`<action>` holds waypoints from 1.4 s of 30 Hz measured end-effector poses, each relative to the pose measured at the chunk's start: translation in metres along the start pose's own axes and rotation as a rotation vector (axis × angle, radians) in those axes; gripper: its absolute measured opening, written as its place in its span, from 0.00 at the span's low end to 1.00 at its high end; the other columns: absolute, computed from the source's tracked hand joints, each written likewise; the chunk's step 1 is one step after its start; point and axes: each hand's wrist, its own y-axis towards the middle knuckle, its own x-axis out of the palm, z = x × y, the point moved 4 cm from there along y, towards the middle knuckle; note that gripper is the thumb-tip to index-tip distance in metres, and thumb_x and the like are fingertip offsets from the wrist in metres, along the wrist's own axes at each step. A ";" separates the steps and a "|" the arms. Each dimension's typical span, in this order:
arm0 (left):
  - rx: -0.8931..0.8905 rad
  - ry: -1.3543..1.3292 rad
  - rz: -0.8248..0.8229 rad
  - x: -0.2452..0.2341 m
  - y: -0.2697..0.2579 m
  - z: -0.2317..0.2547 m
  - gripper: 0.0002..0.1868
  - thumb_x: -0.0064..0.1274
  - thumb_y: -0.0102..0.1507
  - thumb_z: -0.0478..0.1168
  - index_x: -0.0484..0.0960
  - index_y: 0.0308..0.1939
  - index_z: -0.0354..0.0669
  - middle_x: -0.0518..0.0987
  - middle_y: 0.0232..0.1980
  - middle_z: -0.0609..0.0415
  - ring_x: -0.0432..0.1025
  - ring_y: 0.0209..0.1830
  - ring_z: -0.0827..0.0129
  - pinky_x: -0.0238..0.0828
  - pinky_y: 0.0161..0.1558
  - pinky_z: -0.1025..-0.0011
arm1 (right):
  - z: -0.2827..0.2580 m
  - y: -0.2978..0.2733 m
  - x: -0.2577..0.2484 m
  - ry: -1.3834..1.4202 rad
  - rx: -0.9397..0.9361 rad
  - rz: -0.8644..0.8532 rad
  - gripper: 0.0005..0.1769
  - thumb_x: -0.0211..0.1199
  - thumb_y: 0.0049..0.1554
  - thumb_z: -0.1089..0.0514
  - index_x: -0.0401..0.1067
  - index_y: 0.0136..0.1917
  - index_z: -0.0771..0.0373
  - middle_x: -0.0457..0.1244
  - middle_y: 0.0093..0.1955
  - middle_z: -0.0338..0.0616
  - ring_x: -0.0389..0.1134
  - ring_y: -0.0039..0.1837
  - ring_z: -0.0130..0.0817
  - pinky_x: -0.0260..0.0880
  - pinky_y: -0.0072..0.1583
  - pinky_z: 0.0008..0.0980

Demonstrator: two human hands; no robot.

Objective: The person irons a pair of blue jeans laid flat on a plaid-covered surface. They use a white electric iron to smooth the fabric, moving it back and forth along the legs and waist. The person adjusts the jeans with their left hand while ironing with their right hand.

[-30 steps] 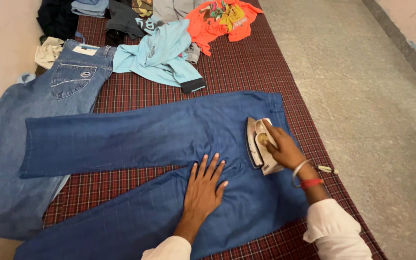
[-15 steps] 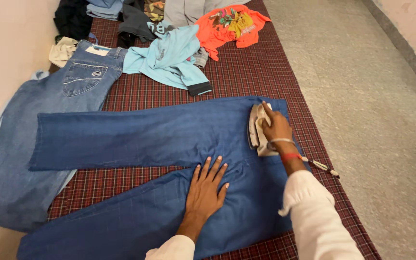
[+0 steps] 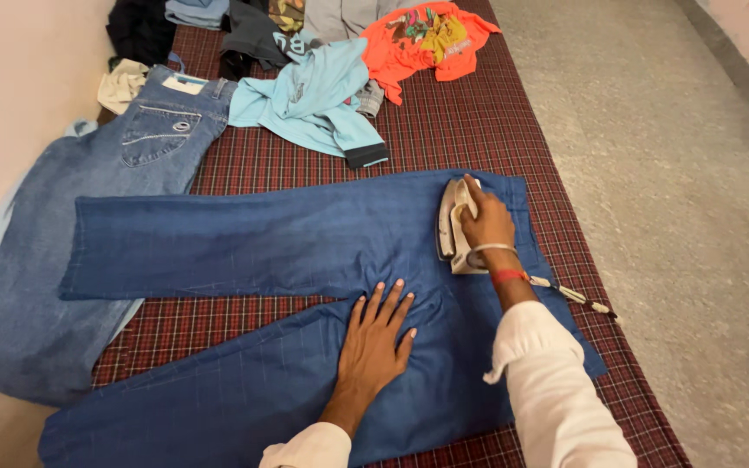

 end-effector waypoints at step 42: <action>-0.087 0.076 0.071 -0.012 -0.017 -0.020 0.34 0.48 0.65 0.54 0.69 0.72 0.42 0.63 0.76 0.43 0.55 0.76 0.45 0.42 0.74 0.44 | -0.052 -0.023 -0.004 0.066 -0.041 -0.156 0.36 0.62 0.55 0.52 0.63 0.77 0.38 0.69 0.56 0.61 0.68 0.58 0.65 0.68 0.59 0.58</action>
